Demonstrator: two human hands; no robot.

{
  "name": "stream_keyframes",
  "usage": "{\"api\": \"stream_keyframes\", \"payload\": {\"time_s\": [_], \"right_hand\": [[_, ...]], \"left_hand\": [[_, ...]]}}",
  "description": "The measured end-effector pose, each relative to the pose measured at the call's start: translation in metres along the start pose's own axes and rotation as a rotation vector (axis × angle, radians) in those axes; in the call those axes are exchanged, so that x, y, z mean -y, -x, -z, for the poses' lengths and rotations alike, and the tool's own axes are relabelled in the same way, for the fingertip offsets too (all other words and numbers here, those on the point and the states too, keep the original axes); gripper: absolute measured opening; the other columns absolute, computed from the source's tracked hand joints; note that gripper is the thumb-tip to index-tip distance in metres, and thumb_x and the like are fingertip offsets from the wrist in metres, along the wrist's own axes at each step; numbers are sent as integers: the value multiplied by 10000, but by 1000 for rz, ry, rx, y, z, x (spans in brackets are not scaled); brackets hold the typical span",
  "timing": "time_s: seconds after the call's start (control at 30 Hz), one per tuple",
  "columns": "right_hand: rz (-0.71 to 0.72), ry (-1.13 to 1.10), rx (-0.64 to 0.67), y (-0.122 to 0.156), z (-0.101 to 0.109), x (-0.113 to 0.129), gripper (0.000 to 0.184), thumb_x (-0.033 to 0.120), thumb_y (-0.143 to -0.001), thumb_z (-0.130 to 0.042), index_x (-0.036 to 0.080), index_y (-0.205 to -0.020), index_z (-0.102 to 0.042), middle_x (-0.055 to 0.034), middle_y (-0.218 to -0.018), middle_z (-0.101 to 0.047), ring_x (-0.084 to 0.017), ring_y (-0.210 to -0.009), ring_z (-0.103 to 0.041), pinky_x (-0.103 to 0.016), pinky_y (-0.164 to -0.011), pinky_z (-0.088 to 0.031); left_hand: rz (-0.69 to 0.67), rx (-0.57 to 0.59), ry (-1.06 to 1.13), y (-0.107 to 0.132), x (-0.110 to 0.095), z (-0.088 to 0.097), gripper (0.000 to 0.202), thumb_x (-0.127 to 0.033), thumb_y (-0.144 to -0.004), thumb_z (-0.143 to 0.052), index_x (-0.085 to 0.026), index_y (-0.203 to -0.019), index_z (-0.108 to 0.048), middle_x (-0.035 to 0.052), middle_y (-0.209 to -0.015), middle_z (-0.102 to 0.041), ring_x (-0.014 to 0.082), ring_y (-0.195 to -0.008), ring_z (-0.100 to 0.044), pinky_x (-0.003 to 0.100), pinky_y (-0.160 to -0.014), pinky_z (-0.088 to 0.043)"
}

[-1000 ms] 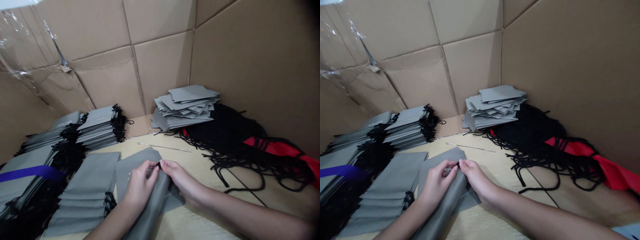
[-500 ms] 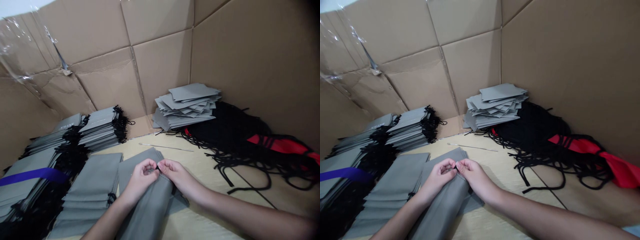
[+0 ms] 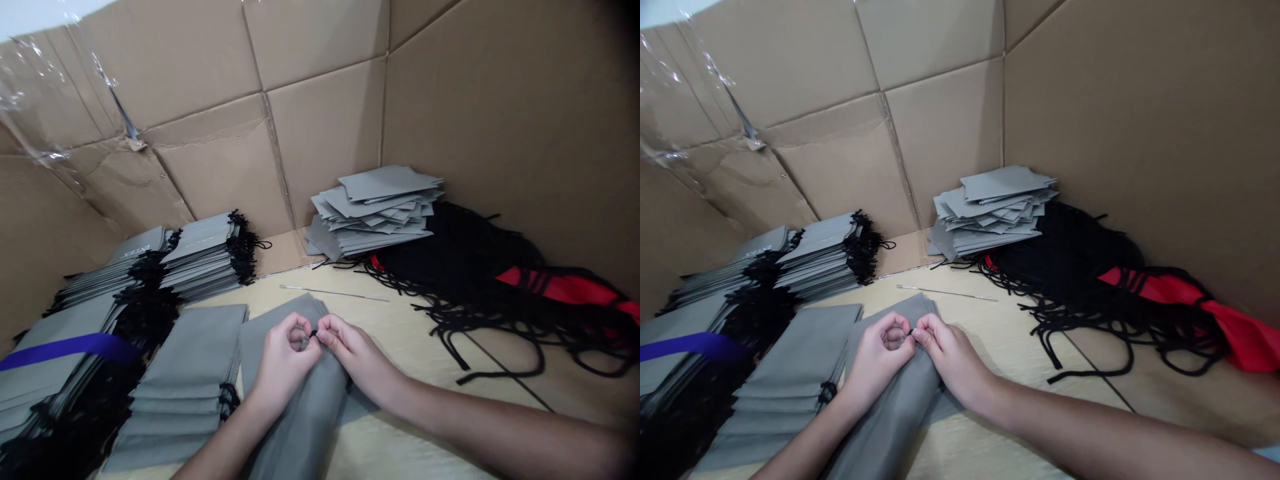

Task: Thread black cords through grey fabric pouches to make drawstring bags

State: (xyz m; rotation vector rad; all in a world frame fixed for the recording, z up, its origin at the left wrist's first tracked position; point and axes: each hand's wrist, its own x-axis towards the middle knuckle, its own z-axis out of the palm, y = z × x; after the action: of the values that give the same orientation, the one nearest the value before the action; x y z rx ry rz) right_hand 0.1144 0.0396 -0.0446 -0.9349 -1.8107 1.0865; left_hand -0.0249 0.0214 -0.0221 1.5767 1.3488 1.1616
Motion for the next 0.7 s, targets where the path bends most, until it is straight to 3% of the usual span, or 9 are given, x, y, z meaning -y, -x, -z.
{"api": "stream_keyframes", "payload": {"time_s": [0.2, 0.33, 0.43, 0.57, 0.7], "right_hand": [[44, 229, -15, -1, 4, 2, 146, 307, -891, -405, 215, -807, -482, 30, -690, -546, -133, -637, -519, -226, -591, -363], [57, 378, -34, -4, 8, 1, 137, 322, -877, -436, 222, -833, -518, 24, -692, -588, -143, -619, -536, -234, -580, -372], [77, 387, -50, -6, 9, 1, 138, 319, -873, -442, 219, -831, -528, 20, -695, -594, -142, -625, -541, -227, -573, -381], [104, 347, -57, -5, 8, 5, 121, 303, -873, -452, 216, -823, -519, 27, -660, -571, -134, -601, -531, -221, -562, -376], [190, 328, -22, -3, 10, 5, 140, 330, -876, -459, 214, -833, -526, 30, -614, -543, -123, -529, -488, -227, -530, -348]], "left_hand": [[48, 75, 20, -2, 9, 2, 124, -235, -721, -543, -164, -813, -500, -50, -519, -531, 68, -456, -407, 163, -462, -279], [195, 124, 230, -4, 9, 5, 265, -359, -667, -630, -155, -770, -495, -19, -551, -582, 84, -457, -462, 187, -485, -332], [250, 96, 334, -4, 7, 5, 340, -407, -616, -675, -167, -727, -461, -38, -519, -561, 74, -419, -440, 182, -461, -319], [144, -5, 206, 0, 5, 2, 263, -350, -667, -642, -167, -681, -454, -47, -522, -538, 71, -446, -449, 167, -456, -302], [-16, -77, 54, 4, 4, 1, 216, -260, -713, -588, -183, -631, -404, -31, -608, -553, 101, -573, -535, 175, -529, -368]]}}
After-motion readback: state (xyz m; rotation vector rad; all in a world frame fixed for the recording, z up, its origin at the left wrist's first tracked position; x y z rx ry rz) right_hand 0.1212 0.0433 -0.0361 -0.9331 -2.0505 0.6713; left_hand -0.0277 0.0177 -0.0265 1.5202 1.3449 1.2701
